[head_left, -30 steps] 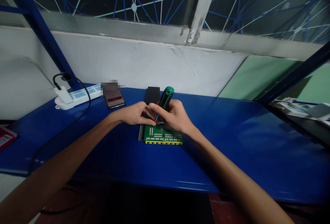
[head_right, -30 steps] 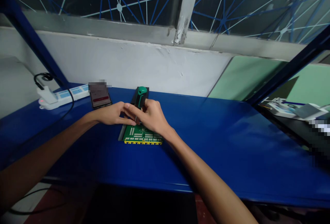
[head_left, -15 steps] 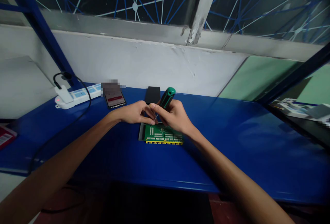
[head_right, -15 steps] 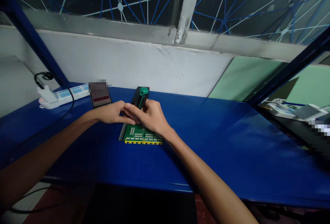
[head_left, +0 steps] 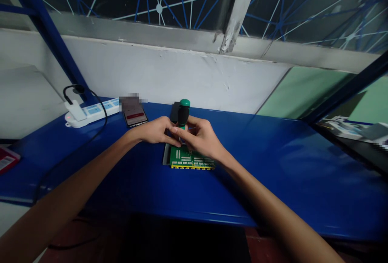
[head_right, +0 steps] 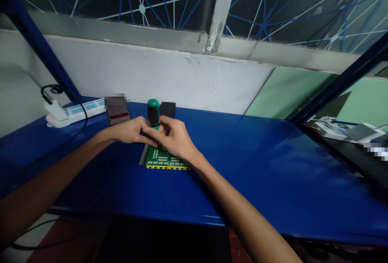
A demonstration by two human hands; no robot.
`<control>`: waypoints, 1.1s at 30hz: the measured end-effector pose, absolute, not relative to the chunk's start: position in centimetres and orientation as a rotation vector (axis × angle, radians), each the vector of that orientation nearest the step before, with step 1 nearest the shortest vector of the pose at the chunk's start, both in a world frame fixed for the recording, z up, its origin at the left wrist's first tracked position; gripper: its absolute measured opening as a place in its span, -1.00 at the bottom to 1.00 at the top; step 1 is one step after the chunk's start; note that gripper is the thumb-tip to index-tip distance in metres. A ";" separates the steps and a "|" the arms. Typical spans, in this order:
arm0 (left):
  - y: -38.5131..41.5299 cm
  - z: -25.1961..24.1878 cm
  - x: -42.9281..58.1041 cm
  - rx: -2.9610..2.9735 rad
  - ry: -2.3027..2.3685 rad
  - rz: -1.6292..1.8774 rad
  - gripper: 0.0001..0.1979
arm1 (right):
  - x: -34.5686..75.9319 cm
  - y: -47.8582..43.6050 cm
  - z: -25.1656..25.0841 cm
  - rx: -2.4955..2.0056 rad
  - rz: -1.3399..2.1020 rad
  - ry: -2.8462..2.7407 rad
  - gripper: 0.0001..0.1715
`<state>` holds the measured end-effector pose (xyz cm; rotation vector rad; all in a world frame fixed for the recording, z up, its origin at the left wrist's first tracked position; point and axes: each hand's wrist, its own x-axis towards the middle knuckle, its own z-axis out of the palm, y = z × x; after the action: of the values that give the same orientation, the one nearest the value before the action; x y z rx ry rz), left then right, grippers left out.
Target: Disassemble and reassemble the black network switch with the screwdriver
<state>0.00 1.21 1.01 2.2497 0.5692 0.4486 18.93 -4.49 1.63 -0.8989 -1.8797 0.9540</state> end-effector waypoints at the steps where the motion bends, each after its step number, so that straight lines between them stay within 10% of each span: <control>1: 1.3 1.0 0.0 2.243 0.570 0.464 -0.87 | 18.8 -4.6 1.6 -0.893 0.972 -1.883 -0.66; 33: 1.3 1.3 -0.1 2.213 0.660 0.478 -0.84 | 18.9 -4.9 2.2 -0.942 1.001 -1.887 -0.60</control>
<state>-0.08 1.26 1.28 2.2133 0.6599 0.4779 18.91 -4.85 2.16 -0.9415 -1.8874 1.0014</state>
